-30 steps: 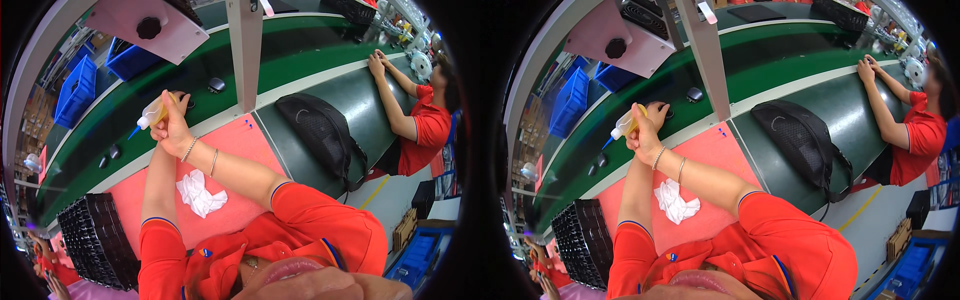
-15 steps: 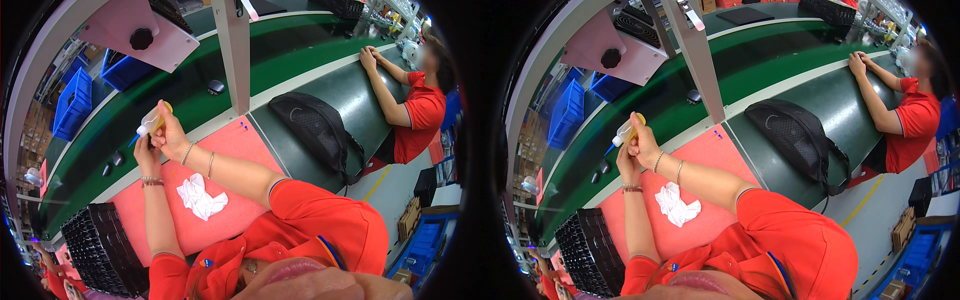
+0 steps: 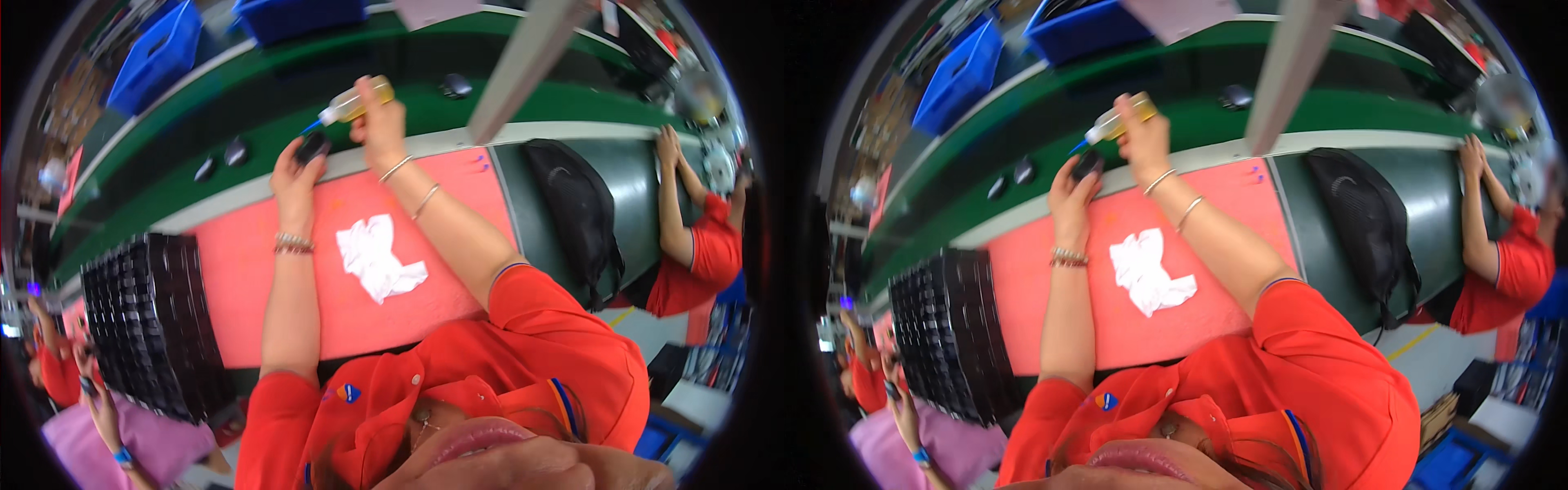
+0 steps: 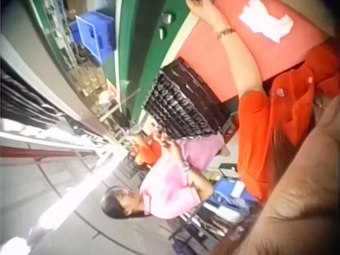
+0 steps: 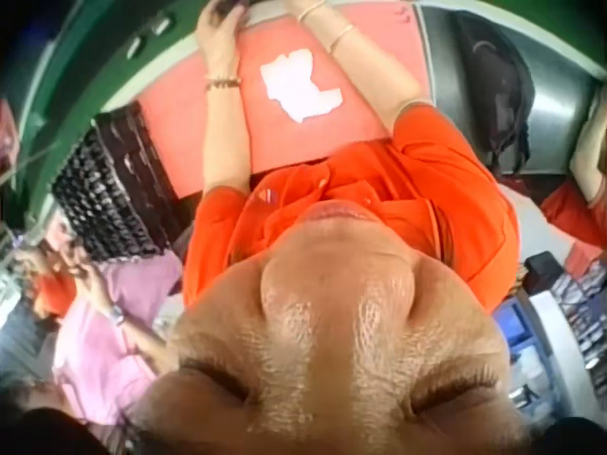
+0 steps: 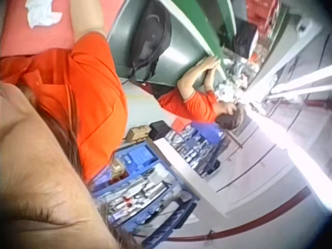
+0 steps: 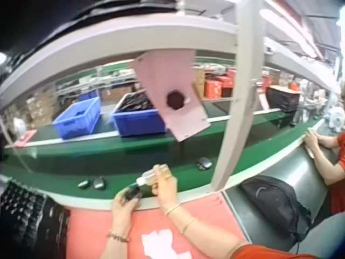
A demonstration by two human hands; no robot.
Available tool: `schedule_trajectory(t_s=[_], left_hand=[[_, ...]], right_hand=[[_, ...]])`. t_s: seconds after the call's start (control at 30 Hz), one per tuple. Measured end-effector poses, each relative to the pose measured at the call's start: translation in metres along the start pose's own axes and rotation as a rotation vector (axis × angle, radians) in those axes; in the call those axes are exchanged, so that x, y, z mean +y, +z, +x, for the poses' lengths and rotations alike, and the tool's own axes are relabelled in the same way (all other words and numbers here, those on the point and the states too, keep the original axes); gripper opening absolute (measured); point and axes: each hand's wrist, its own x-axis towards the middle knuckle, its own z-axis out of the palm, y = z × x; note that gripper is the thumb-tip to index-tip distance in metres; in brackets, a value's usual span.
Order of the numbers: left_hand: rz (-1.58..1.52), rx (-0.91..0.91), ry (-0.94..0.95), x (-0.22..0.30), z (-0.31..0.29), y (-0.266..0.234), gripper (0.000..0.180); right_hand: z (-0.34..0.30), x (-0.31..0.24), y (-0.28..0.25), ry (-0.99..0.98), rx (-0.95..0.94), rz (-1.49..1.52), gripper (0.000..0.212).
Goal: Applying liquid from a dispenser to small electronic components at a workbench.
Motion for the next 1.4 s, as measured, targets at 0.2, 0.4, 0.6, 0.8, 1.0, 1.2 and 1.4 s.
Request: schedule_trajectory(t_s=[0.2, 0.4, 0.6, 0.8, 1.0, 1.2, 1.4], left_hand=[[-0.03, 0.05, -0.001, 0.005, 0.0, -0.002, 0.047], [-0.103, 0.025, 0.006, 0.006, -0.002, -0.004, 0.044], [-0.079, 0.02, -0.009, 0.006, -0.004, -0.004, 0.043], [-0.085, 0.016, 0.017, 0.005, -0.004, -0.004, 0.044], [-0.072, 0.016, 0.028, 0.003, -0.003, -0.005, 0.044], [-0.075, 0.017, 0.019, 0.002, -0.003, -0.004, 0.044], [-0.067, 0.026, 0.014, 0.004, -0.004, -0.005, 0.044]], right_hand=[[0.0, 0.014, -0.002, -0.213, -0.016, -0.136, 0.038], [-0.004, 0.025, -0.003, -0.41, -0.082, -0.343, 0.036], [-0.007, 0.033, -0.003, -0.425, -0.116, -0.405, 0.036], [-0.005, 0.036, -0.003, -0.485, -0.128, -0.46, 0.036], [-0.005, 0.039, -0.001, -0.518, -0.136, -0.495, 0.037], [-0.006, 0.038, -0.001, -0.521, -0.142, -0.512, 0.036], [-0.007, 0.037, -0.001, -0.504, -0.146, -0.513, 0.035]])
